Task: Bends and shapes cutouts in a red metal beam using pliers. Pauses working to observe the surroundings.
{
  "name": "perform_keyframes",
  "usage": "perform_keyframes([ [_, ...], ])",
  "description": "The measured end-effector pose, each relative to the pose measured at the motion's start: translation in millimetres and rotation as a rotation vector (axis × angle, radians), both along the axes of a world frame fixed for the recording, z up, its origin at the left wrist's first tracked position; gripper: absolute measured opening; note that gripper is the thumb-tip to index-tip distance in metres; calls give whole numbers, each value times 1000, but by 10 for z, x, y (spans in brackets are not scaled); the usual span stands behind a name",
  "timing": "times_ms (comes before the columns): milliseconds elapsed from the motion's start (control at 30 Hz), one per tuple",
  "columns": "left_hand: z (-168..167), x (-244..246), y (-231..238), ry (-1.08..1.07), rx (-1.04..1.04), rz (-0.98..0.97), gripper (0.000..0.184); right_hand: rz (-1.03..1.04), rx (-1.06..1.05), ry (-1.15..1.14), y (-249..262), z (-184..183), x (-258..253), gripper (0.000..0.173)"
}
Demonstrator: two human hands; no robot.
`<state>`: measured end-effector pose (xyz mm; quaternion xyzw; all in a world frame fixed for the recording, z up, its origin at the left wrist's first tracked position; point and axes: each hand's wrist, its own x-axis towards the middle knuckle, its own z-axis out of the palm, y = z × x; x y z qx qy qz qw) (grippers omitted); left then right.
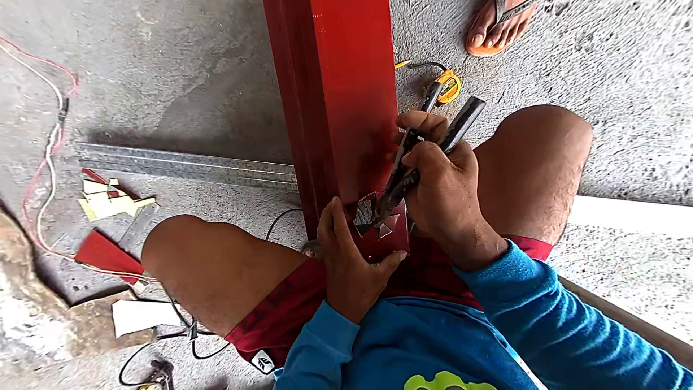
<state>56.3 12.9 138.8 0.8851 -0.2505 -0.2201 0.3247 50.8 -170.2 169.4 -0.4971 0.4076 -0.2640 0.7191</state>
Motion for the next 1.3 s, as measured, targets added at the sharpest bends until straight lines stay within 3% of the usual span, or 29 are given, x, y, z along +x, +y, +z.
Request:
perform_keyframes([
  [267, -135, 17, -3, -56, -72, -14, 139, -27, -147, 115, 38, -18, 119, 21],
  [367, -165, 11, -4, -76, -88, -26, 136, -123, -186, 117, 29, -58, 198, 15],
  [500, -186, 15, -24, -50, -81, -32, 132, -252, -203, 58, 81, 2, 250, 18],
  [700, -187, 3, -31, -76, -127, -31, 125, -69, -496, -98, 474, 377, -35, 17],
  [867, -191, 1, -43, -60, -193, -34, 118, -95, -631, -262, 605, 397, -204, 20],
  [1133, -230, 34, -11, -7, -232, -28, 127, -194, -446, -194, 532, 224, -308, 41],
  [1300, -238, 44, -5, 22, -256, -14, 119, -226, -407, -116, 626, 173, -351, 42],
])
